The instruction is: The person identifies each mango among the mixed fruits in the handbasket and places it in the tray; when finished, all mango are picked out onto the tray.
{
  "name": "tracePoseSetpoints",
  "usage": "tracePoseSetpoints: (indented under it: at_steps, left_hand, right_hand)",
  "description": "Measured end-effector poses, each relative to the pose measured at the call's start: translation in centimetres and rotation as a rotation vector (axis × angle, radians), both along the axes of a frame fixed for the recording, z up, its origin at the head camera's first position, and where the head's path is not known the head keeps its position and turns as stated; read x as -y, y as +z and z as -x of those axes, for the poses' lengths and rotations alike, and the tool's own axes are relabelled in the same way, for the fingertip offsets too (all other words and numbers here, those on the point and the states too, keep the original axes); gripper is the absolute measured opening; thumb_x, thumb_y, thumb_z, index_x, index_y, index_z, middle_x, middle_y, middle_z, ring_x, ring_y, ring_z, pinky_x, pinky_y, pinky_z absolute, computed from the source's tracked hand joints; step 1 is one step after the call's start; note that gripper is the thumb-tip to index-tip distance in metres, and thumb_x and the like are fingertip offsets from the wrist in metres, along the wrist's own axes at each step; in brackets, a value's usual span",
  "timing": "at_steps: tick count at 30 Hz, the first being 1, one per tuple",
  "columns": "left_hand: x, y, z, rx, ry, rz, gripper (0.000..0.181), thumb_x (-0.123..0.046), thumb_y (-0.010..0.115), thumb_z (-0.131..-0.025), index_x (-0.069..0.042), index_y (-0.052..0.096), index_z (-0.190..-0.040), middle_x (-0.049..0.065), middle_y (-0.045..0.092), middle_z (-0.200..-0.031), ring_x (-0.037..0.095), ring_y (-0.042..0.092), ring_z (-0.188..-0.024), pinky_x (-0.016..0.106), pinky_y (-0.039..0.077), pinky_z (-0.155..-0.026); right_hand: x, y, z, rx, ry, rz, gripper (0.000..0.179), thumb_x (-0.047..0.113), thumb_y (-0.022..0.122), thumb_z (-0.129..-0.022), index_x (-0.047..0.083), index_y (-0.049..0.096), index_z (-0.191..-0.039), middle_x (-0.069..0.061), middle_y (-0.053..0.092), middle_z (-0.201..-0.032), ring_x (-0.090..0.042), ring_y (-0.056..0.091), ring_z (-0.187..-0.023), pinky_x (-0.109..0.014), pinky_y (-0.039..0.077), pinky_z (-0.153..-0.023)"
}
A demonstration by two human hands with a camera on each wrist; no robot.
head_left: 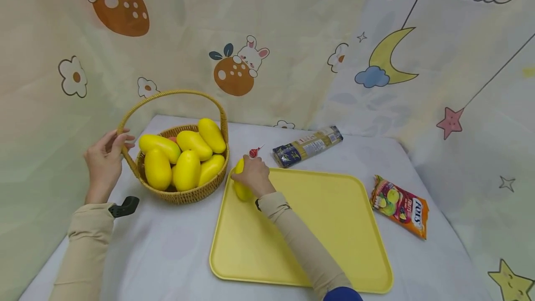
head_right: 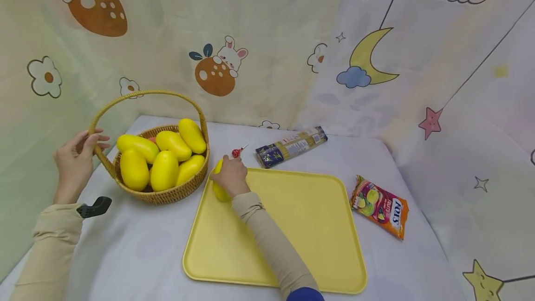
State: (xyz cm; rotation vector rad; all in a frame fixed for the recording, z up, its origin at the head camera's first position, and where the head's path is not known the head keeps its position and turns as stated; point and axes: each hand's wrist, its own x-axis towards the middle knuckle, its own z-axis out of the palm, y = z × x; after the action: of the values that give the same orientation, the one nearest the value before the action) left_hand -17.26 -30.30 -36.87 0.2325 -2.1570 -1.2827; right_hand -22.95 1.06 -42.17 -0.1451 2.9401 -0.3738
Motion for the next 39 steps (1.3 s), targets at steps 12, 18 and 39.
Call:
tracePoseSetpoints:
  at_steps: [12,18,39]
  left_hand:
    - [-0.2,0.2,0.3,-0.007,-0.002,-0.001,0.036,-0.033,0.054,-0.096,-0.009,0.066,-0.120,-0.022,0.063,-0.087,-0.001,0.064,-0.080,0.006,0.047,-0.079]
    - [-0.1,0.2,0.5,-0.037,-0.018,0.002,0.034,-0.029,0.055,-0.096,-0.007,0.067,-0.120,-0.024,0.062,-0.085,-0.002,0.064,-0.078,0.005,0.047,-0.076]
    - [0.3,-0.4,0.3,-0.041,-0.035,-0.043,0.033,-0.024,0.056,-0.096,-0.005,0.065,-0.121,-0.021,0.063,-0.086,-0.002,0.065,-0.077,0.005,0.047,-0.074]
  right_hand:
    - [0.9,-0.2,-0.8,-0.114,0.007,-0.084,0.068,0.063,0.046,-0.092,0.012,0.046,-0.137,-0.023,0.056,-0.113,-0.027,0.059,-0.079,-0.036,0.051,-0.065]
    - [0.7,0.3,-0.8,-0.106,0.000,-0.018,0.069,0.061,0.050,-0.091,0.010,0.047,-0.137,-0.021,0.055,-0.116,-0.030,0.061,-0.090,-0.040,0.053,-0.072]
    - [6.1,3.5,-3.2,-0.274,0.183,0.231,0.070,0.057,0.059,-0.087,0.016,0.044,-0.141,-0.008,0.051,-0.118,-0.018,0.056,-0.086,-0.028,0.049,-0.065]
